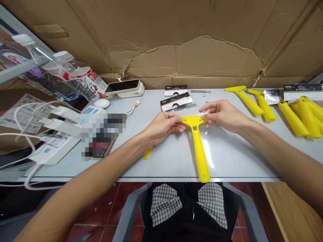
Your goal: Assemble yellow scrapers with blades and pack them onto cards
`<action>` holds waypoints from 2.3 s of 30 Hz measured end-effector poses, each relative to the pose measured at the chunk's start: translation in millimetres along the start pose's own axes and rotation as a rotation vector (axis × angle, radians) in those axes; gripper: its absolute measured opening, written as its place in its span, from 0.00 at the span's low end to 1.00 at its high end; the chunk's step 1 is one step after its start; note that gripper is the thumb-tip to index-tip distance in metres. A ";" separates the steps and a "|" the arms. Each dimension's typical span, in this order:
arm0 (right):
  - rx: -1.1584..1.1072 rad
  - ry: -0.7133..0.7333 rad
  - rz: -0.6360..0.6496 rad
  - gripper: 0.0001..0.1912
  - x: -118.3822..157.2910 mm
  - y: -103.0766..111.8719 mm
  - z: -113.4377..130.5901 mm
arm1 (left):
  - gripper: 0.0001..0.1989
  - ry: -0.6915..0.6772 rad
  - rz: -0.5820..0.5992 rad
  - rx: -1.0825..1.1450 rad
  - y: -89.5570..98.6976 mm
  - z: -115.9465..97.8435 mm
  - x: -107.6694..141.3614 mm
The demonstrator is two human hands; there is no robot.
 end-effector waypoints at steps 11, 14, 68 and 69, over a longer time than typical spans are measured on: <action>0.980 0.117 -0.371 0.08 13.7 53.9 39.8 | 0.08 -0.014 -0.061 -0.035 8.1 1.4 -2.0; 1.247 0.063 -0.312 0.11 14.2 71.3 41.2 | 0.08 -0.015 -0.074 -0.045 8.6 0.5 -1.4; 0.152 -0.006 0.076 0.11 3.4 -1.7 7.6 | 0.07 -0.080 -0.047 -0.105 3.4 -1.3 5.2; 0.151 -0.003 0.081 0.12 3.4 -1.7 7.6 | 0.07 -0.066 -0.049 -0.086 2.8 -1.2 5.1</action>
Point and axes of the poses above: each hand's wrist, its own x-axis away from the middle knuckle, its own y-axis out of the back of the hand, z = x × y, the point moved 3 cm from there along -x, towards the middle knuckle, and after that the axes turned 12 degrees about z, right-handed, at the moved point
